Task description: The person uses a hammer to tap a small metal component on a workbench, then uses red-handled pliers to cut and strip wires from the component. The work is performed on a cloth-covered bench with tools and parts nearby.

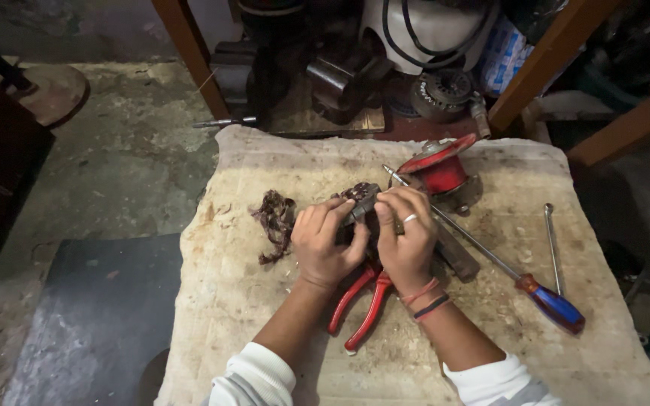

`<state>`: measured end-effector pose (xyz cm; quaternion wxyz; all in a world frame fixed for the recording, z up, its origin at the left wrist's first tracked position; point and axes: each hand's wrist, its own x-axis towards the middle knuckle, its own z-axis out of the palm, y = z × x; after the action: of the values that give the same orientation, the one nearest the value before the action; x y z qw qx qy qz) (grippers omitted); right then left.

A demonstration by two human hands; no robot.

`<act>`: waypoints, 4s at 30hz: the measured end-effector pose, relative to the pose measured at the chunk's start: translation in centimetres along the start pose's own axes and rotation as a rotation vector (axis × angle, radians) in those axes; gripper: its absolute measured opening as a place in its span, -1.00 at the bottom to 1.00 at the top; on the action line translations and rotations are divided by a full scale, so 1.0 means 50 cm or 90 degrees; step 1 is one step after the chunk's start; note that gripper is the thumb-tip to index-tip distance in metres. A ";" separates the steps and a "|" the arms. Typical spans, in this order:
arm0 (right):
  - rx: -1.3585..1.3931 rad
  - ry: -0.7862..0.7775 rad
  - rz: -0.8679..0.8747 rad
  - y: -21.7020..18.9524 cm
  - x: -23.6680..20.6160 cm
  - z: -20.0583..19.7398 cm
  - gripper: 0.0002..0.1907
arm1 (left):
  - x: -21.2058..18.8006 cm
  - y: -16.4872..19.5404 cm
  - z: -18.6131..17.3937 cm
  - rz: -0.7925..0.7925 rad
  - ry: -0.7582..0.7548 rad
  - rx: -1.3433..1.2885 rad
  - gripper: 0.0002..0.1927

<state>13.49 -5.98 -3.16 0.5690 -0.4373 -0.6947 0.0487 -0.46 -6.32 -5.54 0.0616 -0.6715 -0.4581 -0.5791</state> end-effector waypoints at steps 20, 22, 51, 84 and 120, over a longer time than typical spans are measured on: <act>0.005 -0.034 -0.108 0.003 0.002 0.000 -0.90 | -0.004 -0.001 0.005 0.002 0.010 0.004 -0.67; 0.005 -0.027 -0.092 0.003 0.001 0.001 -0.90 | -0.003 -0.004 0.004 0.006 0.011 0.004 -0.67; -0.026 -0.035 -0.096 -0.002 0.002 -0.004 -0.90 | -0.001 -0.003 0.004 0.003 0.013 0.008 -0.69; -0.054 -0.051 -0.179 -0.010 0.000 -0.006 -0.89 | -0.004 -0.004 0.006 0.000 0.001 0.009 -0.64; -0.001 -0.018 -0.087 -0.006 0.000 0.000 -0.91 | -0.003 -0.004 0.006 0.002 0.006 0.016 -0.67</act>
<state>13.31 -6.15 -3.01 0.5610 -0.3887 -0.7307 0.0152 -0.37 -6.10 -5.83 0.0732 -0.6686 -0.4635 -0.5768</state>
